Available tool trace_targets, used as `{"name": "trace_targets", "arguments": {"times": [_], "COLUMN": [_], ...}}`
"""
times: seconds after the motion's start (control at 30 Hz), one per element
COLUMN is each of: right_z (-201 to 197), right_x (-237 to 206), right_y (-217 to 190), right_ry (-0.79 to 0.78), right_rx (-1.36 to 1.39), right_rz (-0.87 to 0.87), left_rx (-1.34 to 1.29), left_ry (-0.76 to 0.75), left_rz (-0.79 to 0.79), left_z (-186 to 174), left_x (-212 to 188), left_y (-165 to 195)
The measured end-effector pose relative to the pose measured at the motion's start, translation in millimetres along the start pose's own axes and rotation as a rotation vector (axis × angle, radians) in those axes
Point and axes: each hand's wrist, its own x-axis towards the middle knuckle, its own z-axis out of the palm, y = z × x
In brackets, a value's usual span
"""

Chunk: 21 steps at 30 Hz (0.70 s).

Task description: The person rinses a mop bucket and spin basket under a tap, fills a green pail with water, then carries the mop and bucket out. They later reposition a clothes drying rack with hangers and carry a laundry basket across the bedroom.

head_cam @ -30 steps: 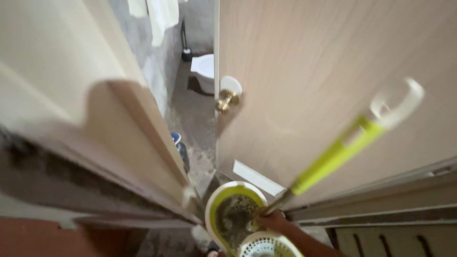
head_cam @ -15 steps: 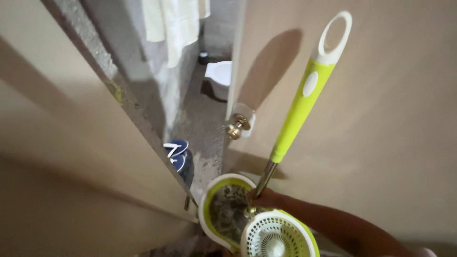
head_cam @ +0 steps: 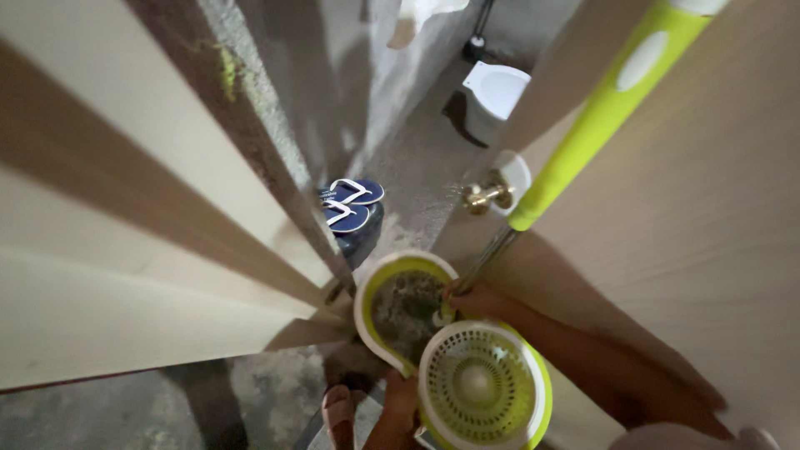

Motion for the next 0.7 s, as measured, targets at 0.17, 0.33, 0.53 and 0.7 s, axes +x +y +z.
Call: {"name": "trace_targets", "arguments": {"times": [0.17, 0.33, 0.53, 0.7], "right_z": [-21, -30, -88, -152], "right_x": [2, -1, -9, -34], "right_y": [-39, -88, -130, -172], "right_ry": [0.056, 0.050, 0.232, 0.281], "right_rx": [0.036, -0.105, 0.094, 0.122], "right_rz": [0.140, 0.285, 0.336, 0.316], "left_rx": [-0.075, -0.219, 0.144, 0.210], "left_ry": [0.078, -0.019, 0.048, -0.014], "left_rz": [0.065, 0.183, 0.322, 0.446], "left_z": [9, 17, 42, 88], "left_x": [-15, -19, 13, 5], "left_y": [19, 25, 54, 87]}}
